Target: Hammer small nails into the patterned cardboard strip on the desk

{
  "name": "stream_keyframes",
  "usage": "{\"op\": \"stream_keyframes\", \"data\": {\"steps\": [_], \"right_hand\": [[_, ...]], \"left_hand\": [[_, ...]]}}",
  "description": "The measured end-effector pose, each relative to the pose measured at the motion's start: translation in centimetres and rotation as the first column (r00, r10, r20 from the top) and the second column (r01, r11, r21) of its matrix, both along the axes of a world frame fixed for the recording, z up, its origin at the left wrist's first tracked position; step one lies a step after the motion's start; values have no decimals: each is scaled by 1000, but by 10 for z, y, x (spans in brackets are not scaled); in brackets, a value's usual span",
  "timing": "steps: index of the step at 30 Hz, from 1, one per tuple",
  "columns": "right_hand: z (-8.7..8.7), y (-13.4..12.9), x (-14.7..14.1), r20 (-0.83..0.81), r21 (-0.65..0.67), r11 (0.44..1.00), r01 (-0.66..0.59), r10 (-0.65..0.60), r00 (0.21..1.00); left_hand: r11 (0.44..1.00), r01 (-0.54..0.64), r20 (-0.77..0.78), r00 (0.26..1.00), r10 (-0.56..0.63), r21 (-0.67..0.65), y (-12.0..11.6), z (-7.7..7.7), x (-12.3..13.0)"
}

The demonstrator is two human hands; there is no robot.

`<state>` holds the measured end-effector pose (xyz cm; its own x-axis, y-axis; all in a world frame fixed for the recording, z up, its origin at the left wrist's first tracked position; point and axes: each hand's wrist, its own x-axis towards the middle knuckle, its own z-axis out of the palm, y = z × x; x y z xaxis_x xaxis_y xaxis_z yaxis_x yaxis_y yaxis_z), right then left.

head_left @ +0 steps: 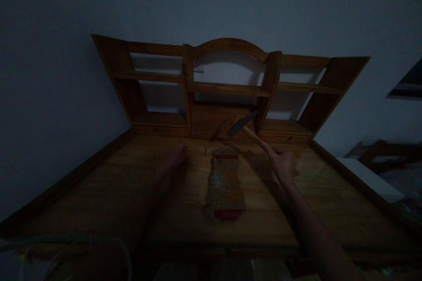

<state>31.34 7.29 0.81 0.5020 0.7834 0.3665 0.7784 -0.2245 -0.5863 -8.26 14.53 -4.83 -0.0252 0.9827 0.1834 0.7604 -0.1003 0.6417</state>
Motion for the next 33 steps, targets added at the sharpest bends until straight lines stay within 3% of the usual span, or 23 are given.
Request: {"op": "stream_keyframes", "data": {"steps": [3,6,14,19,24,30,33], "right_hand": [[1,0,0,11,6,1000,11,-11,1000],[1,0,1,22,38,999,18,-19,1000],[2,-3,-2,78,34,999,-18,15,997],[1,-3,-3,115,51,997,-51,45,992],[-2,-2,-2,148,52,998,-34,26,989],[-3,-2,-1,142,31,998,-49,44,989],[-3,-3,-1,148,44,997,-61,53,987]], "left_hand": [[993,44,-1,999,-44,106,-1,14,15],[964,220,48,972,-229,149,-4,18,34],[824,566,124,819,-560,-16,-25,6,69],[802,597,175,792,-585,-23,-29,4,75],[793,606,365,755,-544,-71,-26,-1,76],[871,487,394,815,-425,-66,-29,21,71],[863,505,329,811,-484,23,-27,27,69]]}}
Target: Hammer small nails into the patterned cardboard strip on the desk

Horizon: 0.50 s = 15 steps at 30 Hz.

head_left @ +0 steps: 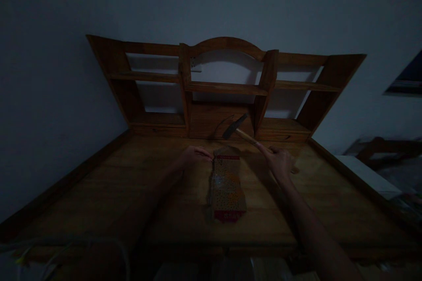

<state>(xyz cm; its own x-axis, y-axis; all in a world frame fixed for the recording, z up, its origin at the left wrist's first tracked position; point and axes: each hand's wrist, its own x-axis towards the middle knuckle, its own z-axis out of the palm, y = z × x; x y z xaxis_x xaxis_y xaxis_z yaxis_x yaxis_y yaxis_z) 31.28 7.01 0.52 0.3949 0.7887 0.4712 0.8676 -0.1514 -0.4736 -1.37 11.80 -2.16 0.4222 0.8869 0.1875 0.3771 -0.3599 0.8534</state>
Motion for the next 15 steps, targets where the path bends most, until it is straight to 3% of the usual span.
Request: {"op": "stream_keyframes", "data": {"steps": [5,11,15], "right_hand": [[1,-1,-1,6,8,1000,-6,6,1000],[-1,1,-1,35,3,1000,7,-7,999],[-1,2,-1,32,2,999,32,-32,999]], "left_hand": [[988,106,-15,994,-105,116,2,-8,8],[992,-97,54,994,92,85,-15,-6,24],[995,-66,78,995,61,68,-26,-4,33]]}}
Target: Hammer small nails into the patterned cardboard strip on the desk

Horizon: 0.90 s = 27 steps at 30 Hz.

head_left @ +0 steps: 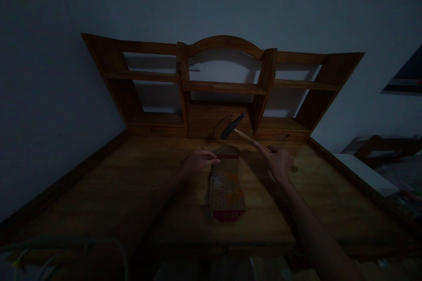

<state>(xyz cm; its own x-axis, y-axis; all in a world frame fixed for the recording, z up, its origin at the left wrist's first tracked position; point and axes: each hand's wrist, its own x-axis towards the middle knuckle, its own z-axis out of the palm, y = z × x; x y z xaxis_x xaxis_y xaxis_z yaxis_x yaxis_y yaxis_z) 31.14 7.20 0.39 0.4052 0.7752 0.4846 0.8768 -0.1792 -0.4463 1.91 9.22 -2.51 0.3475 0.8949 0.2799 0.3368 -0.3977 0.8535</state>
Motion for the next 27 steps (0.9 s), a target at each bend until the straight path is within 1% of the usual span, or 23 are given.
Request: {"op": "stream_keyframes", "data": {"steps": [2,7,10,13,16,19,22,27], "right_hand": [[1,-1,0,6,7,1000,8,-8,1000],[3,-3,0,-9,1,999,-35,35,999],[4,-3,1,-4,1,999,-36,36,999],[3,-2,2,27,5,1000,-28,28,999],[2,-2,3,27,25,999,-25,25,999],[2,-2,5,30,66,997,-30,28,999],[2,-2,6,43,90,995,-30,26,999],[-1,2,9,71,109,994,-28,20,997]], "left_hand": [[1000,2,0,1000,-2,-8,-3,1,3],[1000,-24,-42,999,23,-13,-7,2,6],[999,-15,-53,999,13,-35,-8,2,6],[1000,-3,-41,999,2,-26,-8,1,7],[1000,7,-49,999,-7,-3,-8,-2,7],[1000,8,-73,997,-9,-14,-8,-3,7],[1000,14,-73,997,-15,-23,-11,0,8],[998,54,-55,997,-56,-42,-16,9,9]]}}
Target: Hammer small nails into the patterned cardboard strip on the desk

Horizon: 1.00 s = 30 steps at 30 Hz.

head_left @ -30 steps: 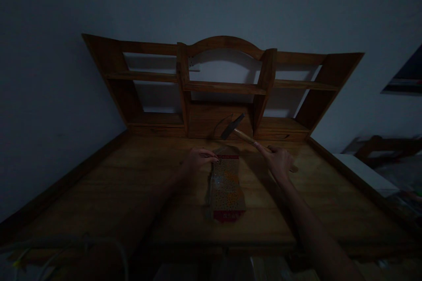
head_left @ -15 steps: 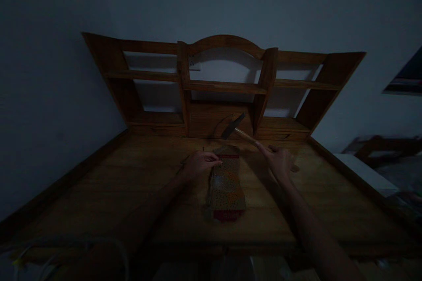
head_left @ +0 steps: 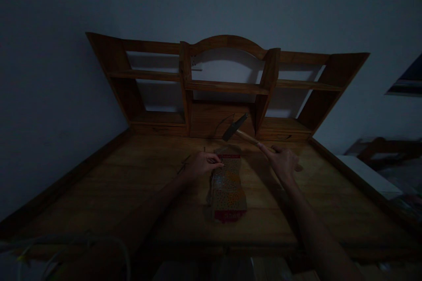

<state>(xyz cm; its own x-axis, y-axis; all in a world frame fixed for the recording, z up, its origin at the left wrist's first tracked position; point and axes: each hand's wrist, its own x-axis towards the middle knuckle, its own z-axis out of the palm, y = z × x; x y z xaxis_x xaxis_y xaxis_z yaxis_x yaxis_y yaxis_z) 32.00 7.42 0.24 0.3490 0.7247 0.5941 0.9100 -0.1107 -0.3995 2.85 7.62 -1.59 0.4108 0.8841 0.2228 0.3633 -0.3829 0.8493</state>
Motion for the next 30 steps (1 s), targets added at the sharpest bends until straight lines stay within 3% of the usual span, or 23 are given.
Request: {"op": "stream_keyframes", "data": {"steps": [4,10,18,21,26,30], "right_hand": [[-4,2,4,77,28,1000,3,-5,997],[0,0,11,235,81,996,-47,26,972],[5,-1,21,88,60,995,-75,70,994],[7,-2,24,192,72,988,-134,118,974],[11,-6,15,374,-20,982,-188,182,909],[12,-8,12,403,-6,974,-226,209,891]], "left_hand": [[999,8,40,999,-7,-32,-2,2,2],[997,6,99,995,2,-83,4,-7,3],[996,34,138,990,-22,-85,7,-10,1],[995,34,145,989,-20,-91,7,-10,1],[992,-15,115,993,29,-124,9,-15,1],[992,-16,107,994,30,-129,13,-19,0]]}}
